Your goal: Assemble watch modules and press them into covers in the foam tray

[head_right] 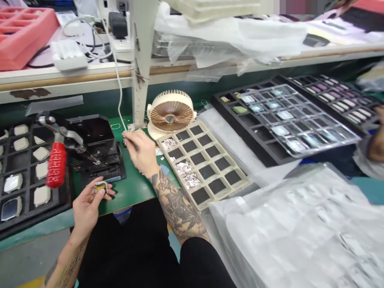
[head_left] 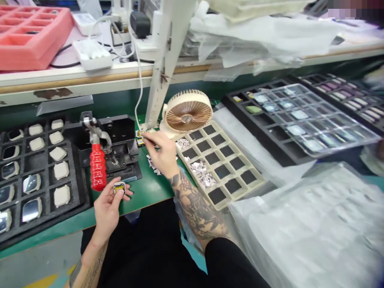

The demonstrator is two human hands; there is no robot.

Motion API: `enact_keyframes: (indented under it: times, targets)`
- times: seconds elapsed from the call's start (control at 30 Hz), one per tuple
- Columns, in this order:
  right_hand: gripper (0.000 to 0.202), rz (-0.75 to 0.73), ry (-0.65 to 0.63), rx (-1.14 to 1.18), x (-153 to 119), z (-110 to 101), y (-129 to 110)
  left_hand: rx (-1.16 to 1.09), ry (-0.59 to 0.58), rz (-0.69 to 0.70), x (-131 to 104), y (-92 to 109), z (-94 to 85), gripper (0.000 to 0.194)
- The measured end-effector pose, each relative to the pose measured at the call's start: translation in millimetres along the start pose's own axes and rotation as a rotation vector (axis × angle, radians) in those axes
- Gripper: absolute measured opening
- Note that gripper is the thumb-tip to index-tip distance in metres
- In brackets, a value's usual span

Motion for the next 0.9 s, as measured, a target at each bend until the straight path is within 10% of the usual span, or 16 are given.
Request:
enact_keyframes:
  times: [0.27, 0.43, 0.57, 0.9]
  targets:
    - [0.039, -0.073, -0.484, -0.547, -108.9, -8.7, -9.4, 0.156, -0.072, -0.033, -0.3, 0.1, -4.2, 0.051]
    - [0.036, 0.247, -0.220, -0.642, -98.6, -68.0, 5.5, 0.190, -0.098, 0.001, 1.0, 0.9, -1.1, 0.053]
    - [0.024, 0.512, -0.311, -0.755, -83.5, -108.3, 24.4, 0.173, -0.098, 0.022, 0.6, 2.4, 0.2, 0.055]
    - [0.015, 0.616, -0.487, -0.709, -74.9, -106.1, 39.5, 0.141, -0.103, 0.037, 0.5, 3.5, 2.1, 0.052]
Point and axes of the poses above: each hand's wrist, its own x-axis towards the middle knuckle, its own z-axis out of the palm, y = z × x, the point moved 2 cm from there along x, towards the middle knuckle, and after that the axes turned 7 degrees about -y, right-handed, at the moved point
